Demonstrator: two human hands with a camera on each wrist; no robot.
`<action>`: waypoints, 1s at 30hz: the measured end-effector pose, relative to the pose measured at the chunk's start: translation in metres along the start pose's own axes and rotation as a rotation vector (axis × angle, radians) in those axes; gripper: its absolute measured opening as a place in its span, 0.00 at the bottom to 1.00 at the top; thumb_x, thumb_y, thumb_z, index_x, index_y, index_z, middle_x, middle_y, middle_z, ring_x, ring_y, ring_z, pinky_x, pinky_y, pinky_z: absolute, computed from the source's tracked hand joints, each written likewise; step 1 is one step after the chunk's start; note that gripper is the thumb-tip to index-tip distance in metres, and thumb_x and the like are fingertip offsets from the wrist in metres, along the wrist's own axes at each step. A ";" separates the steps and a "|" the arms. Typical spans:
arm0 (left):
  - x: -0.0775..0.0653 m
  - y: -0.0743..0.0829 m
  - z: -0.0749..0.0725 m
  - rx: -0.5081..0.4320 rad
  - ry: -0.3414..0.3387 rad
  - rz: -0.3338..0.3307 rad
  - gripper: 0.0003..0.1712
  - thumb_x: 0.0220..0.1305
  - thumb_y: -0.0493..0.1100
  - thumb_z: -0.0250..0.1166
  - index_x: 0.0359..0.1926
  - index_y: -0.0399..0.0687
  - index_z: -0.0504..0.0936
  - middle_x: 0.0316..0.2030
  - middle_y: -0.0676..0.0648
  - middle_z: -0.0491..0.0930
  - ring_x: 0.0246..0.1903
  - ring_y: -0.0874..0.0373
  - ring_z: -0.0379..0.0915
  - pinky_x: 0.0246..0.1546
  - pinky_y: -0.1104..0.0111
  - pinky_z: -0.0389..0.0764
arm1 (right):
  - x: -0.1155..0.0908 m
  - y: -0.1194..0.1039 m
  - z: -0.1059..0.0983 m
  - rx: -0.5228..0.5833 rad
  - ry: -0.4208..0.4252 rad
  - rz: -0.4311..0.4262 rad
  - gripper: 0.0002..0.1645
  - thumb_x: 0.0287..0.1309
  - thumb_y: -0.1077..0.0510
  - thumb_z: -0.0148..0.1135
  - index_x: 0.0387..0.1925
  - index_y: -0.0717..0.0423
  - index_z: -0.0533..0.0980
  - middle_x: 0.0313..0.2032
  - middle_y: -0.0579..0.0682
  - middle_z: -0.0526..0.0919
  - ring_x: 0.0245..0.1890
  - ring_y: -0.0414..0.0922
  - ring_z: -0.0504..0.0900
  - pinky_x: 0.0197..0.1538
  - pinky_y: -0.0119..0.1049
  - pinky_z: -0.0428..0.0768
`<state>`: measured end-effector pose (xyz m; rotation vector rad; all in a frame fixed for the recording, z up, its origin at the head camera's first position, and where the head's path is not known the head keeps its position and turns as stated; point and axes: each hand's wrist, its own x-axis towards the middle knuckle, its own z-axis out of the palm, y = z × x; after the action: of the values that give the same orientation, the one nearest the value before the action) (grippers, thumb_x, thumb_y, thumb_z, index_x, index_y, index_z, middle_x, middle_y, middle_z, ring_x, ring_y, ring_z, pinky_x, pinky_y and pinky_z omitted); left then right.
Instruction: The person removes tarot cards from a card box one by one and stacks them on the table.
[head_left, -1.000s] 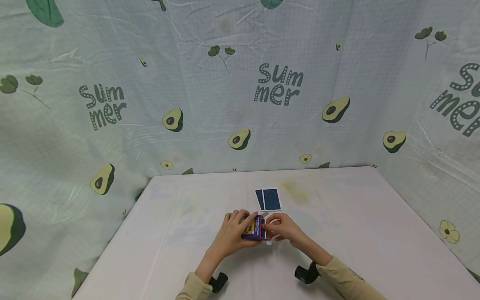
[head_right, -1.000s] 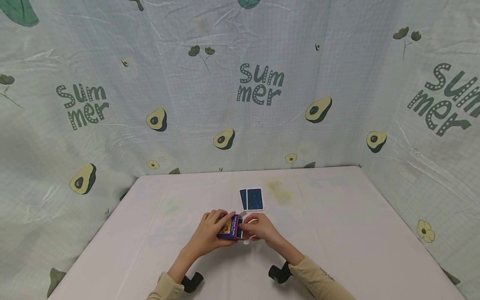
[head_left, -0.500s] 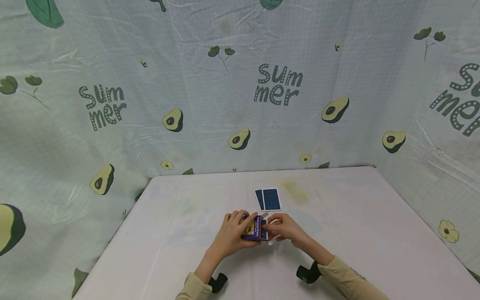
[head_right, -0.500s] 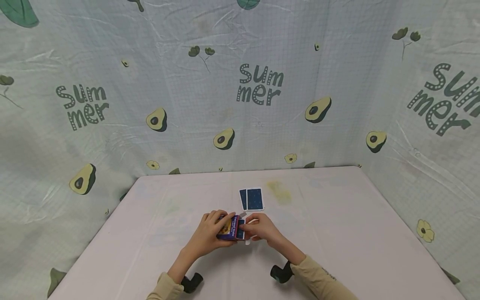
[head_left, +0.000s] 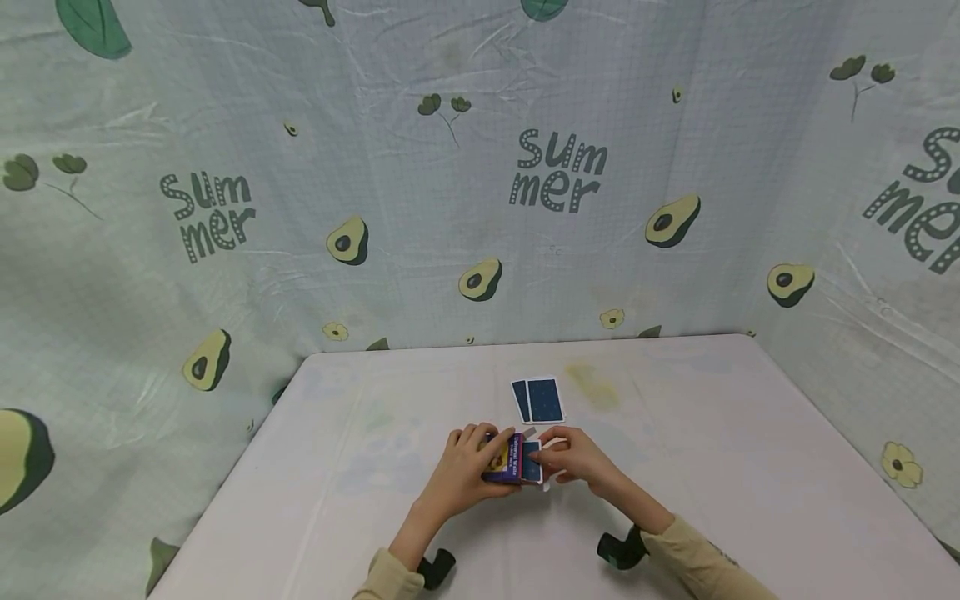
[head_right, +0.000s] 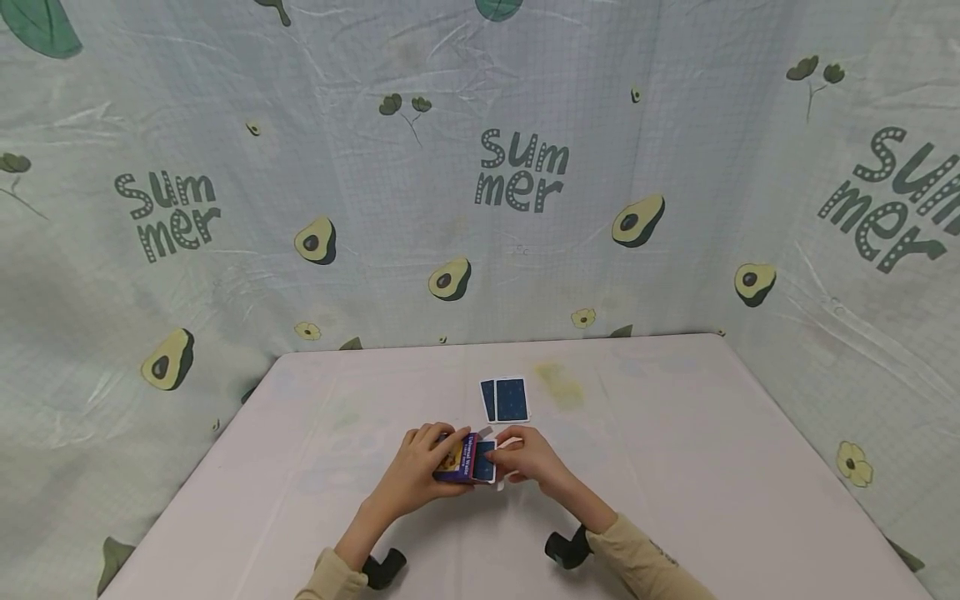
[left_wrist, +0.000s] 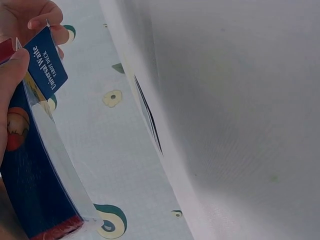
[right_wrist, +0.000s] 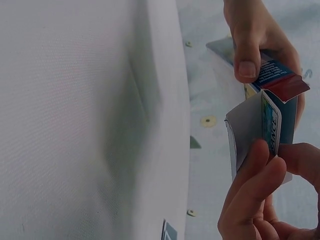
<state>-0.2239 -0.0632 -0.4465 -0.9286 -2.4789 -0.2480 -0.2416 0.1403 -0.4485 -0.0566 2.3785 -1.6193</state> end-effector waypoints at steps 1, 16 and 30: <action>0.000 0.000 0.000 0.001 -0.006 -0.003 0.43 0.40 0.64 0.68 0.59 0.57 0.68 0.46 0.51 0.70 0.45 0.57 0.66 0.45 0.62 0.67 | 0.000 0.000 0.000 0.002 0.003 0.004 0.18 0.49 0.55 0.64 0.40 0.60 0.72 0.26 0.50 0.83 0.21 0.41 0.79 0.27 0.34 0.77; 0.001 0.001 0.001 0.001 -0.032 -0.018 0.43 0.40 0.64 0.68 0.59 0.56 0.68 0.46 0.50 0.71 0.45 0.56 0.67 0.45 0.61 0.68 | -0.004 0.004 -0.009 0.024 0.018 0.026 0.19 0.49 0.55 0.64 0.43 0.56 0.71 0.29 0.51 0.84 0.23 0.43 0.82 0.25 0.32 0.73; -0.001 0.001 0.000 -0.019 -0.048 -0.040 0.43 0.40 0.64 0.69 0.59 0.58 0.68 0.46 0.50 0.70 0.45 0.57 0.66 0.46 0.61 0.67 | -0.009 0.006 -0.017 0.027 0.041 0.035 0.19 0.49 0.54 0.65 0.43 0.54 0.72 0.30 0.52 0.84 0.24 0.43 0.82 0.24 0.31 0.69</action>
<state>-0.2227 -0.0629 -0.4469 -0.9033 -2.5458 -0.2665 -0.2363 0.1597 -0.4466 0.0238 2.3733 -1.6519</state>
